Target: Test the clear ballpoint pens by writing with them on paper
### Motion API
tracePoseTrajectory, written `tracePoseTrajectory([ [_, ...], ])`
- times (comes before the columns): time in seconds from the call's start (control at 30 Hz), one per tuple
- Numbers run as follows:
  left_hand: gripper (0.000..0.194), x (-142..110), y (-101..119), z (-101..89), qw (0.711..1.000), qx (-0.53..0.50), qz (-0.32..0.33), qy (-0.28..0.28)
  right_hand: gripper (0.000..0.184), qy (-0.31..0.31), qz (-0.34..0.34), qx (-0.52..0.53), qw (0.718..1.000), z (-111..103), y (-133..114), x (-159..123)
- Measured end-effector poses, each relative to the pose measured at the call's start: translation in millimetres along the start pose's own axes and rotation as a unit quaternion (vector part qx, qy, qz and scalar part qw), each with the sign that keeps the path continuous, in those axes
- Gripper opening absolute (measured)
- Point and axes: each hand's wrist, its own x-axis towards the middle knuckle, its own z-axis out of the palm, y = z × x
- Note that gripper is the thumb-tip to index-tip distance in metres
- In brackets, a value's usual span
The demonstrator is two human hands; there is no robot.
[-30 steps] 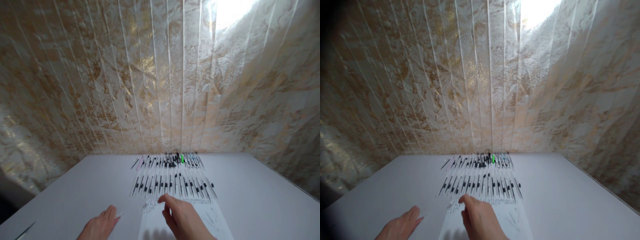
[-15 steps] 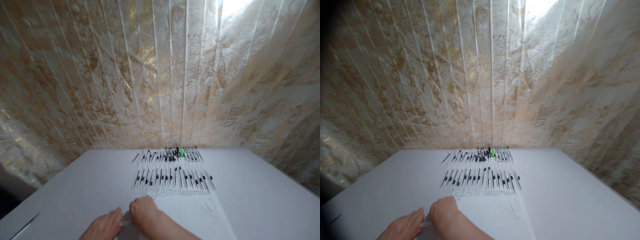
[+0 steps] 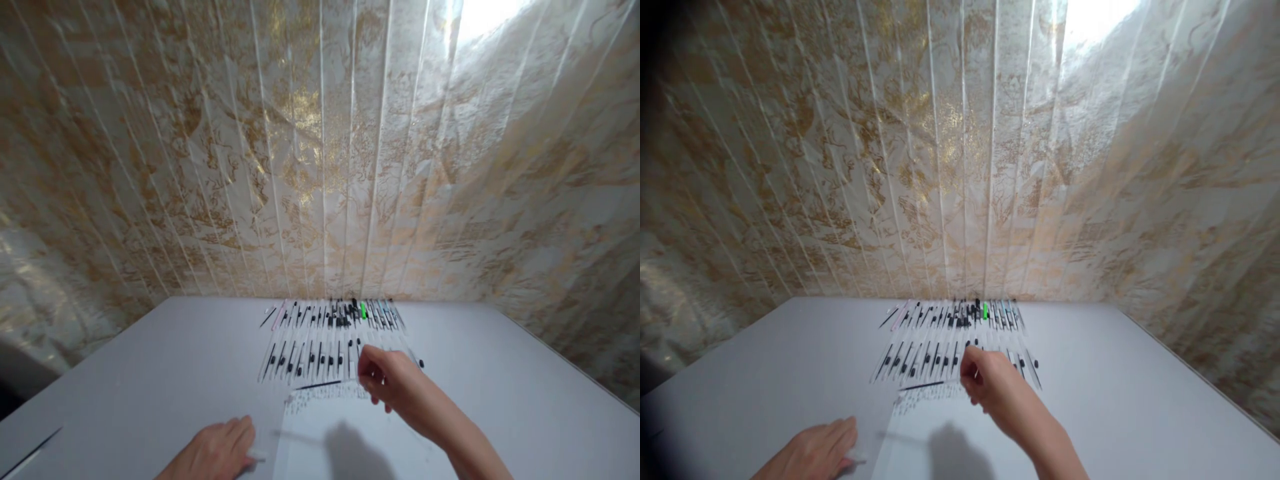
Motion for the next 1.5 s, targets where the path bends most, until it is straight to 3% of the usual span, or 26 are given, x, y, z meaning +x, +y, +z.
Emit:
tracePoseTrajectory([
  [0.1,0.026,27.7,4.8,-2.0,0.988,-0.037,0.041,0.144,0.013,0.040,-0.027,0.037,0.998,-19.7,5.7,-11.9],
  [0.17,0.032,52.6,8.8,-0.3,0.976,-0.057,0.041,0.208,0.010,0.059,-0.042,0.057,0.996,-25.5,4.6,-17.5],
  [0.3,0.028,100.3,26.2,6.2,0.957,-0.084,0.018,0.276,0.010,0.088,-0.059,0.064,0.992,-33.1,-4.0,-23.8],
  [0.43,0.027,120.0,44.3,9.0,0.939,-0.128,0.034,0.317,0.010,0.088,-0.049,0.038,0.994,-40.5,-11.9,-27.0],
  [0.77,0.024,107.5,41.8,-9.1,0.926,-0.194,0.030,0.322,0.010,0.051,-0.034,0.024,0.998,-38.3,-16.7,-20.9],
  [1.1,0.021,105.3,43.2,-6.8,0.918,-0.219,0.050,0.327,0.013,0.054,-0.058,0.011,0.997,-36.0,-16.8,-27.5],
  [1.37,0.017,103.5,55.3,-10.8,0.903,-0.309,0.058,0.294,0.011,0.049,-0.045,0.058,0.996,-30.7,-18.3,-25.3],
  [1.5,0.024,102.2,73.2,-7.6,0.880,-0.404,0.053,0.242,0.007,-0.005,-0.022,0.128,0.991,-16.9,-21.0,-21.2],
])
